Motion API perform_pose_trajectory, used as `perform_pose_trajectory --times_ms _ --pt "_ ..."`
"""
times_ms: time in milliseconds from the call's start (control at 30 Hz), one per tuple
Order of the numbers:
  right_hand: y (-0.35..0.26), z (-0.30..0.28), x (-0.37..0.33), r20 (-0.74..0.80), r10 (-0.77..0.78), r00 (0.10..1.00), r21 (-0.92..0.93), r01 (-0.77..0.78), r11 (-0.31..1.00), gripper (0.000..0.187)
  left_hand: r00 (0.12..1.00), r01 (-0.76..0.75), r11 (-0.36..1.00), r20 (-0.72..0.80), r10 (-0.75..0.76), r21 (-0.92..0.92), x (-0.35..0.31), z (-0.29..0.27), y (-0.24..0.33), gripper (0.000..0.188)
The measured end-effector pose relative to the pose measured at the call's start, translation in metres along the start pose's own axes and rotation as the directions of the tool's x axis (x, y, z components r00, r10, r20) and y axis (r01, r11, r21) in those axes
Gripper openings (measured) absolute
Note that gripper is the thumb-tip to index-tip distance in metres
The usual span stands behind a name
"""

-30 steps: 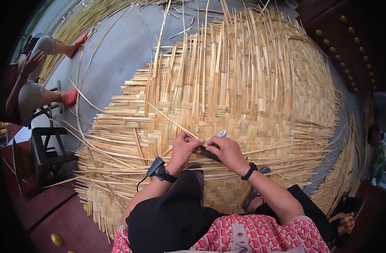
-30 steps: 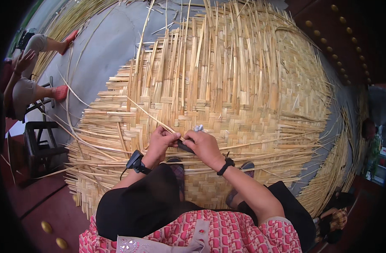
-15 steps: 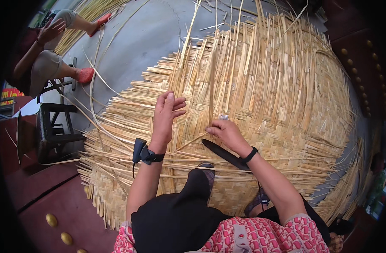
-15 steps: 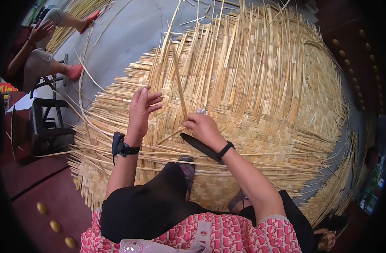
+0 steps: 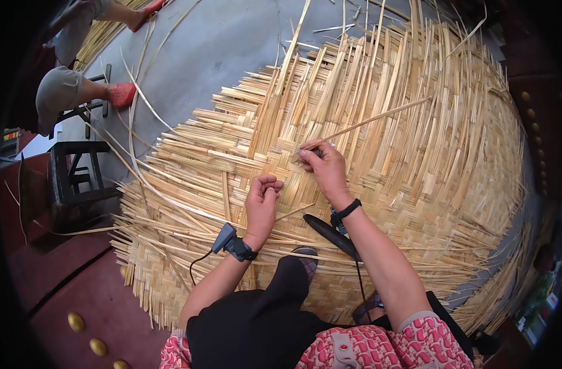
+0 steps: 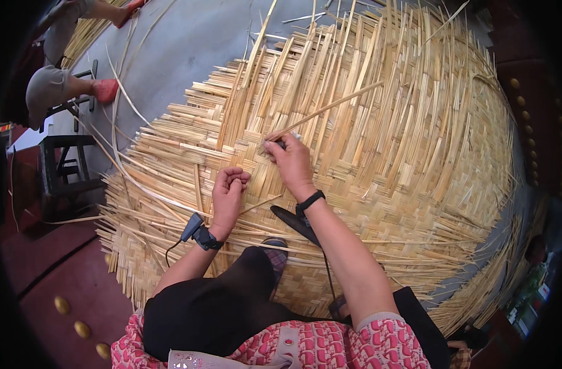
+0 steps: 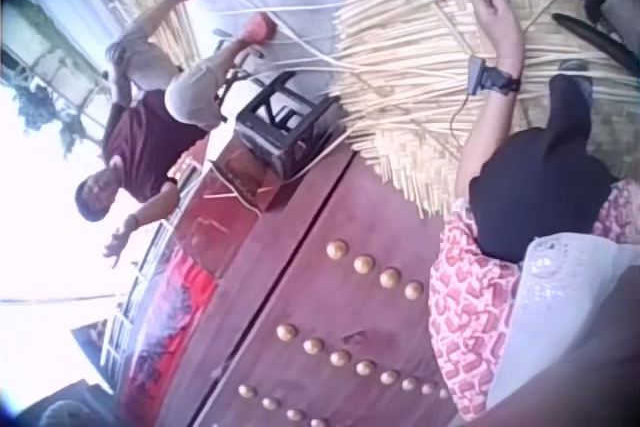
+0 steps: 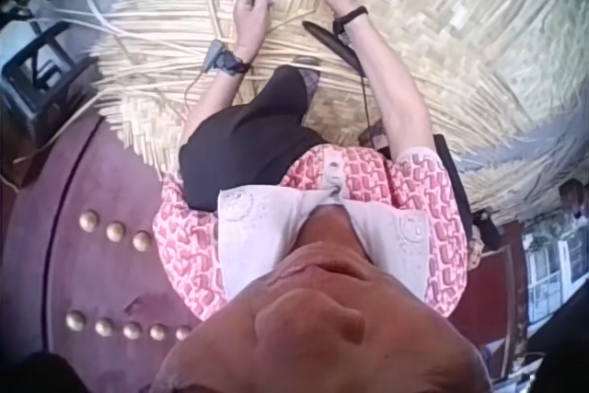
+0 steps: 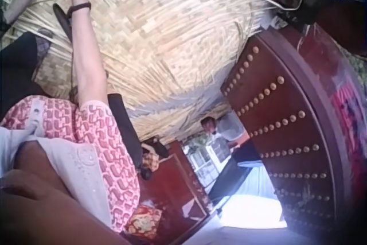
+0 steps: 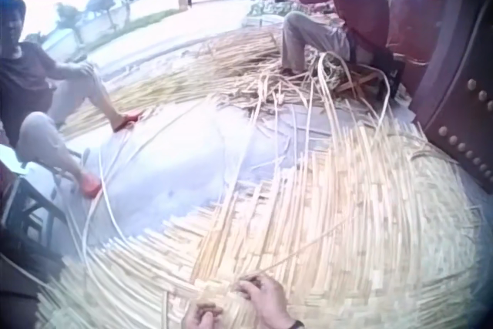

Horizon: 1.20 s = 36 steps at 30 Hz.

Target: The recorder and other people are weaving bamboo strips into large mats on the floor of a workshop or courtyard.

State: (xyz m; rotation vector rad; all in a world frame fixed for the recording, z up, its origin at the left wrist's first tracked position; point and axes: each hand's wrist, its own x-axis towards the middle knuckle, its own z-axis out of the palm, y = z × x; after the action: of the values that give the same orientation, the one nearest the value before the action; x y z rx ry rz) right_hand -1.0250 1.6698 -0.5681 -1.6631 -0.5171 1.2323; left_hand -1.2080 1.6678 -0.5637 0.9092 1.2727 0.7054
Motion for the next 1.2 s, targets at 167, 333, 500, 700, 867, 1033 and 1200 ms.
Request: perform_pose_trajectory --times_ms 167,333,500,700,867,1033,1200 --pt "-0.004 0.008 -0.008 0.099 -0.289 0.952 -0.559 0.293 0.776 0.017 0.995 -0.087 0.993 0.044 0.084 0.077 -0.002 -0.006 -0.010 0.018" --pt "-0.007 0.014 -0.010 0.003 -0.248 0.969 -0.534 0.212 0.818 0.020 0.991 -0.119 0.990 0.074 0.114 0.077 -0.003 -0.005 -0.010 0.018" --pt "-0.020 0.024 -0.008 0.076 -0.242 0.967 -0.771 0.211 0.601 0.022 0.993 -0.030 0.998 0.111 0.037 -0.064 0.018 0.001 0.004 0.021" --pt "-0.016 -0.010 -0.026 -0.077 -0.105 0.991 -0.250 0.082 0.965 0.030 0.783 -0.604 0.693 0.453 0.425 0.394 0.102 0.050 0.059 0.013" --pt "0.006 -0.073 -0.097 -0.047 -0.108 0.993 -0.388 0.081 0.918 0.019 0.883 -0.470 0.437 0.414 0.223 0.767 0.117 0.085 0.072 0.024" --pt "0.027 -0.104 -0.130 -0.032 -0.111 0.993 -0.460 0.084 0.884 0.019 0.895 -0.439 0.618 0.380 0.235 0.652 0.123 0.082 0.068 0.033" --pt "0.013 -0.124 -0.118 -0.198 -0.216 0.956 -0.616 0.050 0.786 0.048 0.733 -0.657 0.426 0.396 0.552 0.622 0.088 0.061 0.035 0.058"
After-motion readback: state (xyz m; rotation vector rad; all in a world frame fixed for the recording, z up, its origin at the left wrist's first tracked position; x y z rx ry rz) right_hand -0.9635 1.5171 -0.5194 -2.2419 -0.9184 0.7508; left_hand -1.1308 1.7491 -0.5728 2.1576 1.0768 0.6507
